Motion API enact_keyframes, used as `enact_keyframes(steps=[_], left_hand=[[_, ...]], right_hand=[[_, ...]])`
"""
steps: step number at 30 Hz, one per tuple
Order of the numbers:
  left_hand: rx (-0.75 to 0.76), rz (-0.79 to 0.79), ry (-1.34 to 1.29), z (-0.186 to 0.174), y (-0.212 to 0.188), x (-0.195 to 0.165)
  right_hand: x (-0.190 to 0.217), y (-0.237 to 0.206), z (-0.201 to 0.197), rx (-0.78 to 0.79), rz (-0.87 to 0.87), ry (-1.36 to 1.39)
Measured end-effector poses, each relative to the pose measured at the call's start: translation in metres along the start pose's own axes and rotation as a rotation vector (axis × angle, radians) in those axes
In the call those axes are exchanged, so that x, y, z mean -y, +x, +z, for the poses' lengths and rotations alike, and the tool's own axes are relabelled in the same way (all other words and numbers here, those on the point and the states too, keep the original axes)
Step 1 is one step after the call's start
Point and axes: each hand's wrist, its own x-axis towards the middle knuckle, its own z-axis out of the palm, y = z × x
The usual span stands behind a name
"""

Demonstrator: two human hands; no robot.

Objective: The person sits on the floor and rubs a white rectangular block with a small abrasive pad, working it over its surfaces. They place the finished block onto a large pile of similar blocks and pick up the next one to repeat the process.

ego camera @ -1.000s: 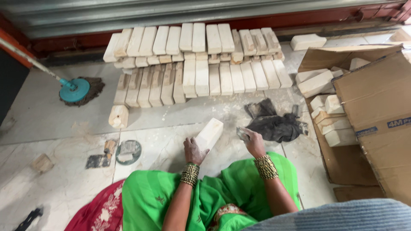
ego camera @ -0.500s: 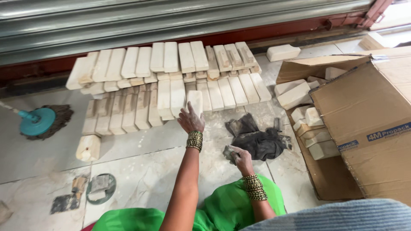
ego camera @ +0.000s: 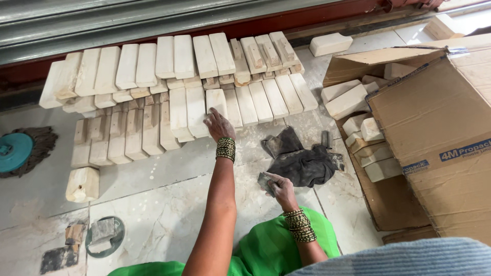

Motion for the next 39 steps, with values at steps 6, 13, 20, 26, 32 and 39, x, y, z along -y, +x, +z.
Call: enact_keyframes(steps=[6,13,20,26,32,39], left_hand=[[-0.07,0.055,-0.261,0.01,0.006,0.003],[-0.064,0.037,-0.239,0.007,0.017,0.001],[-0.053,0.069,-0.238,0.014,0.019,0.002],[0.04,0.14,-0.261,0.002,0.02,0.008],[0.021,0.188,-0.286,0.003,0.022,0.011],[0.076,0.187,-0.222,0.009,0.027,0.005]], right_hand=[[0.009,-0.009,0.003,0.011,0.017,-0.013],[0.013,-0.014,0.003,0.032,0.02,-0.018],[0.008,-0.015,0.007,0.067,0.033,-0.043],[0.007,-0.013,0.011,0.083,0.035,-0.036],[0.003,-0.011,0.016,0.107,0.024,-0.062],[-0.008,-0.005,0.013,0.107,0.05,-0.061]])
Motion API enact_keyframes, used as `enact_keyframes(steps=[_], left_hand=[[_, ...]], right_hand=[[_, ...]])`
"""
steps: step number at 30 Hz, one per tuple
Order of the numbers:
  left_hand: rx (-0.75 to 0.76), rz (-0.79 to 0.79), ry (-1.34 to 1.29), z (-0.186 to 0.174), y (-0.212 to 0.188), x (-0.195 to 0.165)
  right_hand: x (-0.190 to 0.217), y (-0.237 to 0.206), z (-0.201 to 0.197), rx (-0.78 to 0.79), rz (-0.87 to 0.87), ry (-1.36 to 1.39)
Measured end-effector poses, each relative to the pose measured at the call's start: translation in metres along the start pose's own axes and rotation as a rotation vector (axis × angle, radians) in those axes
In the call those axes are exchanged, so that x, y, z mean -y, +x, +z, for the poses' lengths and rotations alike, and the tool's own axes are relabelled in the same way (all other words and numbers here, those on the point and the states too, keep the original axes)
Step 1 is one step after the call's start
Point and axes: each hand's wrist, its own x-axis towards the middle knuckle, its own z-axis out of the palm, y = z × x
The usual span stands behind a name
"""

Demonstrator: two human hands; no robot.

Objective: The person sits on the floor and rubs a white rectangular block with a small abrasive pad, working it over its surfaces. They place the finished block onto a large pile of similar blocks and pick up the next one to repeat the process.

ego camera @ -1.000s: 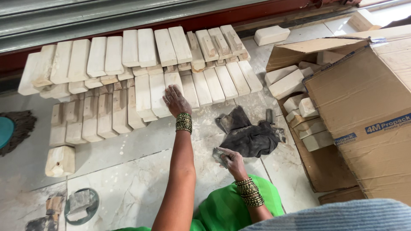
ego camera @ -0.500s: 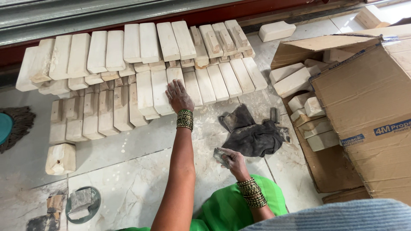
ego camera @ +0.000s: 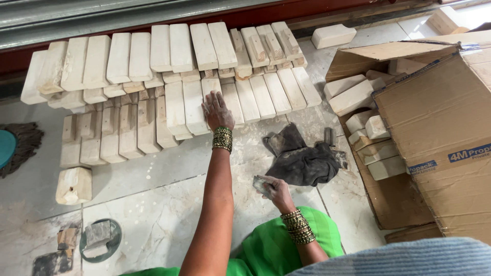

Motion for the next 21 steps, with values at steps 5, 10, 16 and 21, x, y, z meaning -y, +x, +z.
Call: enact_keyframes(steps=[5,10,16,21], left_hand=[[0.27,0.083,-0.74,-0.028,0.037,0.04],[-0.114,0.129,-0.722,-0.04,0.019,0.094],[-0.081,0.171,-0.062,-0.025,-0.019,0.058],[-0.072,0.157,-0.039,-0.012,-0.03,0.048]], right_hand=[[-0.004,0.007,-0.006,-0.043,-0.001,-0.002],[-0.003,0.013,-0.001,-0.033,-0.003,0.048],[-0.004,0.012,-0.001,-0.057,-0.002,-0.009],[-0.008,0.012,-0.006,-0.074,0.029,-0.008]])
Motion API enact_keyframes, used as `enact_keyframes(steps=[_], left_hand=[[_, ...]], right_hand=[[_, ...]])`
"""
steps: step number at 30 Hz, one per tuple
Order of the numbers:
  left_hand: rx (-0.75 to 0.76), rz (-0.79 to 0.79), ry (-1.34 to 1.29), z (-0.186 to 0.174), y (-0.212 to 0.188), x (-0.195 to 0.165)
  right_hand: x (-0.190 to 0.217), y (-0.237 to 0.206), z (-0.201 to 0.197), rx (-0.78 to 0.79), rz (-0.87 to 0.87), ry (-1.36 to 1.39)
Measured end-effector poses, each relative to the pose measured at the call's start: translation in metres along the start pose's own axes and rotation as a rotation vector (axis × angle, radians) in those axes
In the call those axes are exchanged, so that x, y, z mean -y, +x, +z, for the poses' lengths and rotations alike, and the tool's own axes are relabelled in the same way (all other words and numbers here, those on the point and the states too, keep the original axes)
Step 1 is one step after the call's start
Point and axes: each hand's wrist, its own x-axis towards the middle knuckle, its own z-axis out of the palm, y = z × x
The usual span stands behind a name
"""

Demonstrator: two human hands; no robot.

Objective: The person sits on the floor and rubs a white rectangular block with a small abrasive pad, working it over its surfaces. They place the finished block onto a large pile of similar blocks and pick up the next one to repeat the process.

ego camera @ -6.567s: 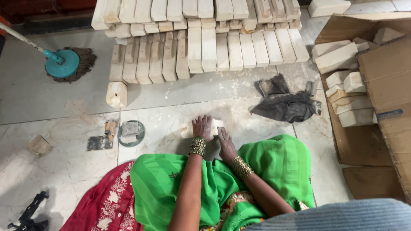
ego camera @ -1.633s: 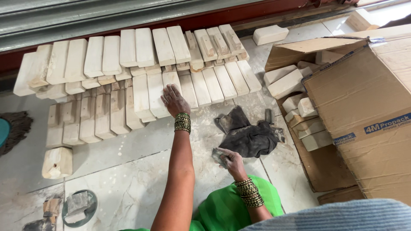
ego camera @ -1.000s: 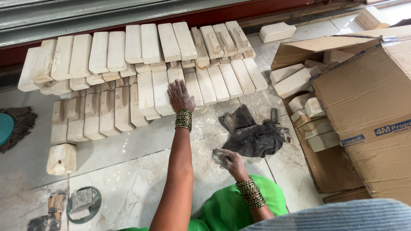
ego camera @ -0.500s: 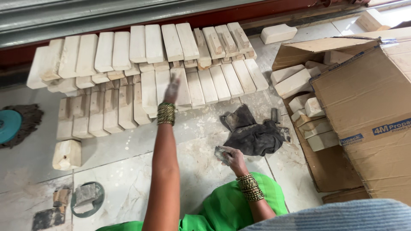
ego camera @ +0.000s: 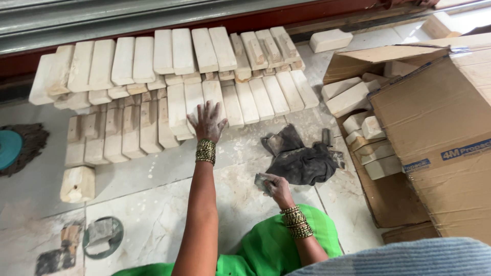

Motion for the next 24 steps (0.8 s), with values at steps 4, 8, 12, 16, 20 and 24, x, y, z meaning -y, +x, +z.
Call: enact_keyframes(steps=[4,8,12,16,20,24], left_hand=[[0.185,0.005,0.019,-0.003,0.008,0.009],[0.28,0.036,0.095,-0.009,0.012,0.009],[0.317,-0.021,0.137,-0.015,0.016,0.0],[0.452,-0.162,0.145,-0.016,0.019,-0.024],[0.13,-0.268,0.232,0.002,0.015,-0.058],[-0.028,-0.341,0.148,0.015,0.016,-0.066]], right_hand=[[-0.005,0.004,0.003,0.022,-0.037,-0.042],[-0.009,0.006,0.003,0.019,-0.014,0.038],[-0.01,0.008,0.003,-0.003,-0.043,-0.003],[-0.01,0.01,0.003,0.009,-0.034,-0.021],[-0.01,0.011,0.001,0.008,-0.063,-0.031],[-0.01,0.01,0.003,0.003,-0.03,0.034]])
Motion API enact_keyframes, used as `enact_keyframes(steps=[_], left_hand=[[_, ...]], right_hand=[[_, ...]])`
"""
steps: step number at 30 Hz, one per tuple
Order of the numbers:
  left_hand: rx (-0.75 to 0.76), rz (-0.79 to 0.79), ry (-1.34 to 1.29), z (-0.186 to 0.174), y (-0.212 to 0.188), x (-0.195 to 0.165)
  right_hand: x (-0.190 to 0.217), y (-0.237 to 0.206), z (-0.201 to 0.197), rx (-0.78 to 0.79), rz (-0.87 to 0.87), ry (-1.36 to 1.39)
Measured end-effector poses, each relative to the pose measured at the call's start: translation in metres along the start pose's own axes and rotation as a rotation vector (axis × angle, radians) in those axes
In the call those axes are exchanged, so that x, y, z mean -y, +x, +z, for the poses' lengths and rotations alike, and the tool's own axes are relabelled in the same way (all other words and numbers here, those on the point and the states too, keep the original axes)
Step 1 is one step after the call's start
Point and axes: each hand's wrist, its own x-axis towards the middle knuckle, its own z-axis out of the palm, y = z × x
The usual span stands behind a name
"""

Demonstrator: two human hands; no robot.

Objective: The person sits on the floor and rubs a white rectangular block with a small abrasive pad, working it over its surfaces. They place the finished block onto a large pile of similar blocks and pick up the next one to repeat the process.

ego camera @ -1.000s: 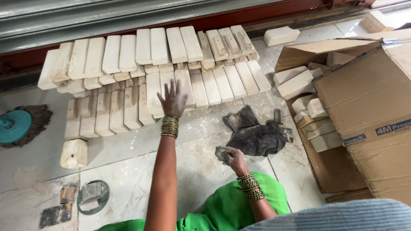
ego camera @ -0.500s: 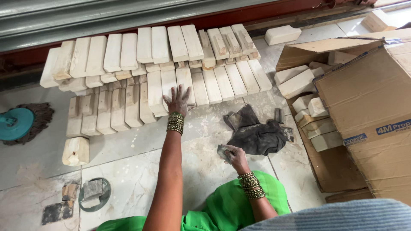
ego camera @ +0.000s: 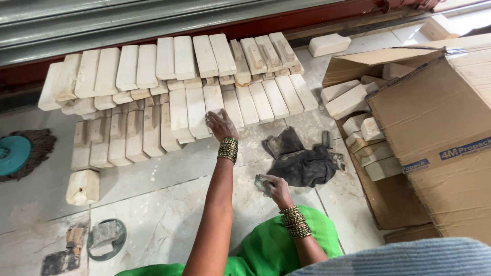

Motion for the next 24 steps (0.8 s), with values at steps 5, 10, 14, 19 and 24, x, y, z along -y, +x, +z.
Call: enact_keyframes(steps=[5,10,14,19,24], left_hand=[[0.004,-0.099,0.032,-0.006,0.012,-0.001],[0.024,-0.235,-0.023,-0.015,0.027,-0.003],[0.193,-0.233,-0.095,-0.025,0.036,0.001],[0.268,-0.23,0.007,-0.035,0.036,0.002],[0.087,-0.335,-0.016,-0.024,0.042,0.001]], right_hand=[[0.002,-0.001,0.005,-0.004,-0.04,-0.079],[0.005,-0.001,0.006,-0.01,-0.062,-0.054],[0.007,-0.001,0.007,-0.002,-0.063,-0.069],[0.01,-0.003,0.008,-0.026,-0.011,-0.053],[0.015,-0.005,0.009,-0.025,-0.006,-0.061]])
